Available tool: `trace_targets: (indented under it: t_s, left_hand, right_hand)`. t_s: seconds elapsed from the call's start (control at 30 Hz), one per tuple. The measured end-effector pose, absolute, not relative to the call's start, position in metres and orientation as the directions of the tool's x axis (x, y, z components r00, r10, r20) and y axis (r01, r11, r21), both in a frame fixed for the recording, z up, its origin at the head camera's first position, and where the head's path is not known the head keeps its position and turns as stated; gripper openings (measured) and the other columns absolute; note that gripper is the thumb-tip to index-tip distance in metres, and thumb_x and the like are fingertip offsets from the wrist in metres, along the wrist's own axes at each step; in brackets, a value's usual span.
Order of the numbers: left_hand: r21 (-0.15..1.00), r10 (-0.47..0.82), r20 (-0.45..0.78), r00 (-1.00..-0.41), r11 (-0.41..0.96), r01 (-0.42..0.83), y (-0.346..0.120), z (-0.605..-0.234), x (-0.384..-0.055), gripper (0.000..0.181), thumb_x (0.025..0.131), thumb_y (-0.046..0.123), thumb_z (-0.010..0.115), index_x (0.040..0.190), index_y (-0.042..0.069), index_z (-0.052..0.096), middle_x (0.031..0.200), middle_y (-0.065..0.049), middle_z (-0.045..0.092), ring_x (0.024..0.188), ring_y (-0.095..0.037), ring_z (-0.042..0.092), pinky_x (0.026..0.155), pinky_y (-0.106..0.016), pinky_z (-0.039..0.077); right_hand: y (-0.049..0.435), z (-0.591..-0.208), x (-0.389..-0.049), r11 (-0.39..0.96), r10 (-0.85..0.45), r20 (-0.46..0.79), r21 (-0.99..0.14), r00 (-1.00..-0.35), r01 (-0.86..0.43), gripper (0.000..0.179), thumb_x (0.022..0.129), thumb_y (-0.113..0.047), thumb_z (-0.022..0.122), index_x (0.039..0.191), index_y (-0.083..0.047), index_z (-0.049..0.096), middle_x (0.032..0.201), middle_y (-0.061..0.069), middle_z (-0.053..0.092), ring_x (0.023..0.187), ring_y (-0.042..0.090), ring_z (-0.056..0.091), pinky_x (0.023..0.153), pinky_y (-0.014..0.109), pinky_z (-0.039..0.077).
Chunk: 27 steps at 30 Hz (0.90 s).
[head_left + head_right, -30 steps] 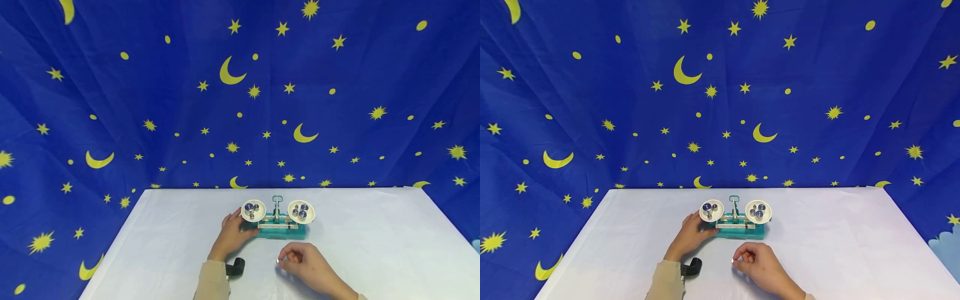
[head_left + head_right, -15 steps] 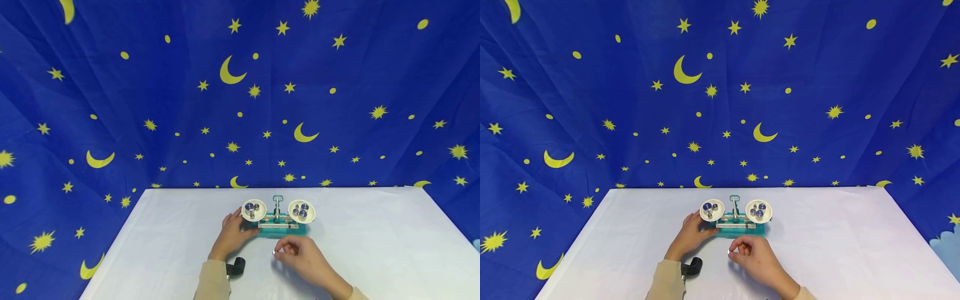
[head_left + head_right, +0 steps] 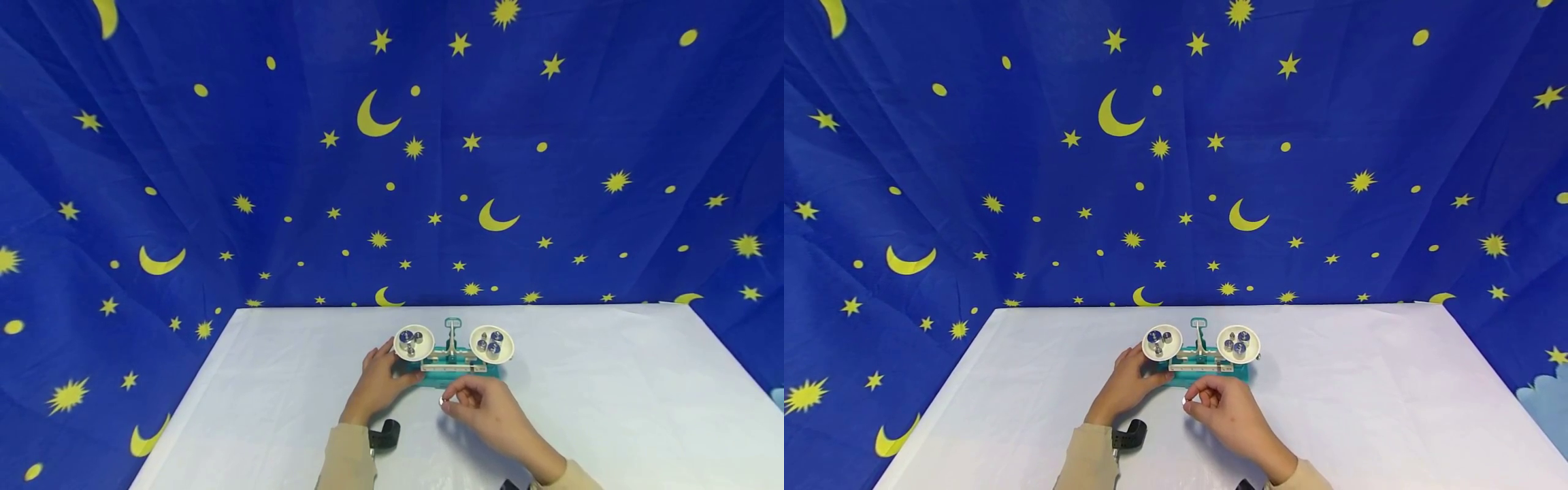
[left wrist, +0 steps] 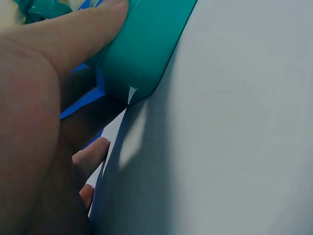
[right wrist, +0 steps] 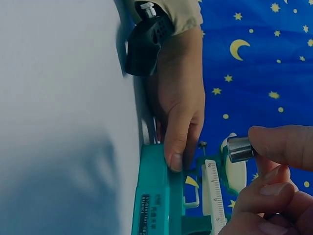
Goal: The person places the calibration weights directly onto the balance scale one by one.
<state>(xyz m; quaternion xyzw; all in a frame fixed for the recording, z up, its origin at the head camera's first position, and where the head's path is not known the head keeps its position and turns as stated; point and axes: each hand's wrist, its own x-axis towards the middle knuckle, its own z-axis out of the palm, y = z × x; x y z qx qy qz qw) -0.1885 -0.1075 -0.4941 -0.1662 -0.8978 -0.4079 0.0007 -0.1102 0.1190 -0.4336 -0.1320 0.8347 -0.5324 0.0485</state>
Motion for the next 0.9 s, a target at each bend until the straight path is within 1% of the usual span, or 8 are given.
trace_targets:
  t_s: [0.27,0.5,0.7,0.9]
  left_hand:
    - [0.729,0.288,0.132,-0.949,0.62,0.29,-0.108,-0.495,-0.187,0.062,0.085,0.045,0.077,0.135,0.01,0.064,0.15,-0.016,0.049,0.146,-0.034,0.035,0.121,-0.059,0.015]
    - [0.724,0.299,0.137,-0.944,0.621,0.301,-0.107,-0.496,-0.19,0.063,0.086,0.044,0.076,0.136,0.008,0.063,0.149,-0.017,0.05,0.146,-0.034,0.035,0.121,-0.059,0.015]
    - [0.716,0.307,0.142,-0.941,0.625,0.311,-0.107,-0.496,-0.191,0.062,0.087,0.044,0.076,0.136,0.007,0.063,0.146,-0.015,0.054,0.146,-0.034,0.035,0.121,-0.059,0.015]
    - [0.713,0.313,0.155,-0.937,0.622,0.325,-0.107,-0.497,-0.192,0.06,0.086,0.043,0.077,0.133,0.007,0.065,0.144,-0.014,0.056,0.146,-0.034,0.035,0.121,-0.059,0.015]
  right_hand:
    - [0.113,-0.432,-0.114,0.413,-0.254,0.077,-0.893,-0.964,-0.18,0.009,0.084,-0.013,0.08,0.088,-0.012,0.072,0.066,-0.005,0.05,0.056,0.004,0.044,0.048,0.019,0.039]
    - [0.107,-0.427,-0.117,0.417,-0.237,0.118,-0.884,-0.964,-0.211,0.008,0.084,-0.011,0.079,0.086,-0.013,0.073,0.063,-0.006,0.048,0.055,0.004,0.043,0.048,0.018,0.036]
    - [0.101,-0.425,-0.121,0.387,-0.229,0.152,-0.892,-0.962,-0.233,0.009,0.083,-0.009,0.079,0.085,-0.013,0.072,0.064,-0.006,0.049,0.055,0.004,0.043,0.048,0.018,0.036]
    - [0.096,-0.423,-0.122,0.34,-0.213,0.184,-0.907,-0.959,-0.25,0.01,0.083,-0.01,0.08,0.088,-0.01,0.072,0.067,-0.005,0.05,0.057,0.005,0.044,0.049,0.018,0.037]
